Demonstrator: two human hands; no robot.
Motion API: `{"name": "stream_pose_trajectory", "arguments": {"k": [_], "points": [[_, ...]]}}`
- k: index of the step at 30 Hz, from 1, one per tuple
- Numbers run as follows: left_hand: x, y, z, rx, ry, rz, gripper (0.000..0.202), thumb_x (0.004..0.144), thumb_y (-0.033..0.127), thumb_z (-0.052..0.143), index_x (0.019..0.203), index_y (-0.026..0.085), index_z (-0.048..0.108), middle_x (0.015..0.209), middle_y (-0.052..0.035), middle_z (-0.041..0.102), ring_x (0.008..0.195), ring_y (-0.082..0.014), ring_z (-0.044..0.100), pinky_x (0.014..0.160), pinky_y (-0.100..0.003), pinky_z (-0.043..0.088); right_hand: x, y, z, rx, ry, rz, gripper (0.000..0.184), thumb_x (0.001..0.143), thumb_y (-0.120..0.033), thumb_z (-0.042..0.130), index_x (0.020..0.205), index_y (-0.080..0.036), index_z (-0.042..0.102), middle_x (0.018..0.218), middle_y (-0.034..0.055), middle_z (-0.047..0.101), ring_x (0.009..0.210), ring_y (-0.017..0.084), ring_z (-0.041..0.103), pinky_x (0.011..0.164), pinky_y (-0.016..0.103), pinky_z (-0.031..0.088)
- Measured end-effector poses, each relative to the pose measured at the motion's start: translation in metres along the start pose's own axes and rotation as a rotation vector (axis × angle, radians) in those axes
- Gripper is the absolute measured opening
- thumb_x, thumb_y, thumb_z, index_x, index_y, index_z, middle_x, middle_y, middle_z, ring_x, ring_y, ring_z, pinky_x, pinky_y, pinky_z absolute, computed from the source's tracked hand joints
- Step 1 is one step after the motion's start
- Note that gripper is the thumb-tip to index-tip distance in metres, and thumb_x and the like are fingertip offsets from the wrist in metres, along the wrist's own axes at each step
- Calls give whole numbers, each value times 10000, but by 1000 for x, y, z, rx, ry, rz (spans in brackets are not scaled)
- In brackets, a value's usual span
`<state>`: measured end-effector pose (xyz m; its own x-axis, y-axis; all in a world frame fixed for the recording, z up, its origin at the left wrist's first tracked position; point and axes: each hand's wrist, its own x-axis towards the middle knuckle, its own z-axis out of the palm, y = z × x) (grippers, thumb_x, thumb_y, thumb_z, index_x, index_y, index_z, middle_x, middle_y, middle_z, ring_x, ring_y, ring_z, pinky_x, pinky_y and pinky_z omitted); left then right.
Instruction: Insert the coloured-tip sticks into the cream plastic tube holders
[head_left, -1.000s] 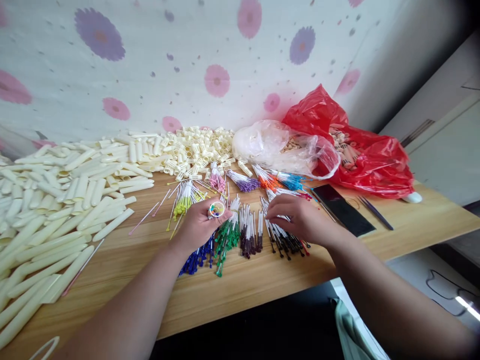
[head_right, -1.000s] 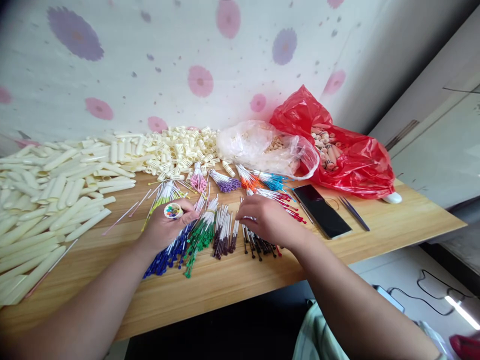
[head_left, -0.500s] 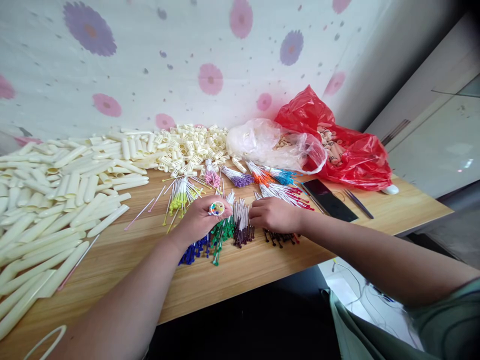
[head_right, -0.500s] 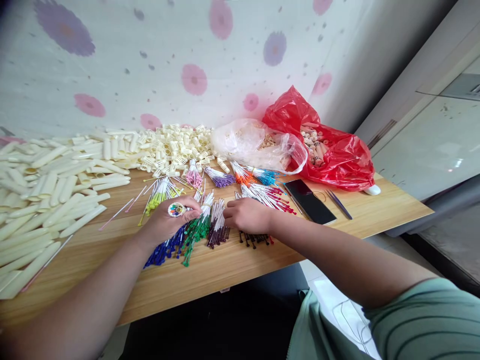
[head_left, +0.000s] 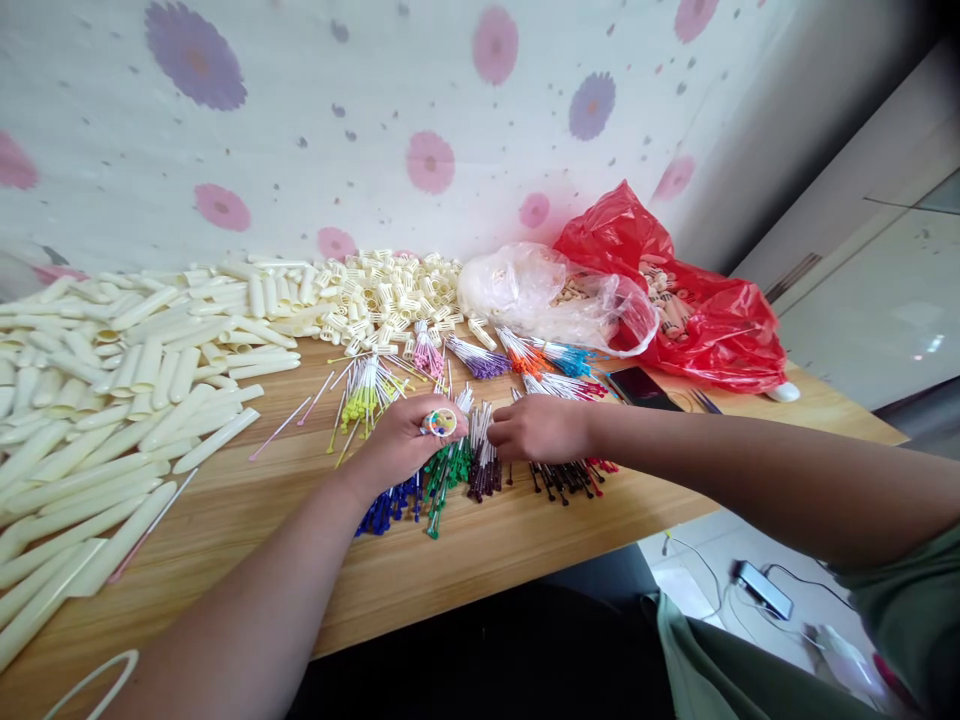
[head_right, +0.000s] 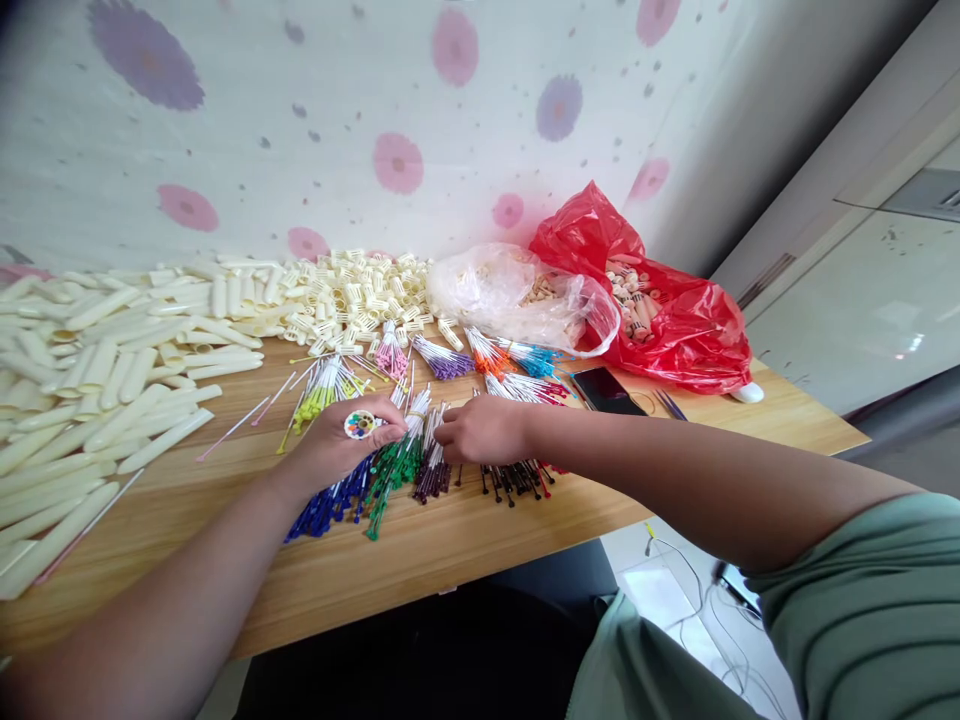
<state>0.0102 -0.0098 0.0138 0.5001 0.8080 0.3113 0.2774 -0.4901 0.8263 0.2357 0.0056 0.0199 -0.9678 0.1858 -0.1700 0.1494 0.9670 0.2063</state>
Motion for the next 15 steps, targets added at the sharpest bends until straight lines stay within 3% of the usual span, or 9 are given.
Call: {"name": "stream_pose_trajectory", "arguments": {"k": [6, 11, 15], "points": [[-1, -1, -2, -4, 44, 4, 164, 800, 294, 626, 697, 169, 646, 691, 6, 646, 663, -133, 589, 660, -245, 444, 3, -6, 1, -64, 56, -83, 252, 942, -177, 419, 755, -162, 587, 825, 52, 581, 740, 169, 493, 571, 292, 338], [-3, -7, -3, -11, 114, -54, 210, 814, 344, 605, 717, 162, 644, 678, -1, 633, 649, -138, 570, 642, -253, 439, -4, -2, 5, 90, 189, 51, 198, 927, -146, 421, 803, -157, 574, 841, 59, 595, 772, 159, 494, 638, 282, 363], [-2, -10, -3, -34, 135, -68, 225, 805, 365, 615, 710, 162, 642, 666, 1, 625, 643, -141, 566, 641, -254, 439, -9, 3, 3, 233, 168, 70, 200, 914, -178, 477, 744, -174, 583, 813, 54, 620, 782, 157, 501, 662, 274, 370]]}}
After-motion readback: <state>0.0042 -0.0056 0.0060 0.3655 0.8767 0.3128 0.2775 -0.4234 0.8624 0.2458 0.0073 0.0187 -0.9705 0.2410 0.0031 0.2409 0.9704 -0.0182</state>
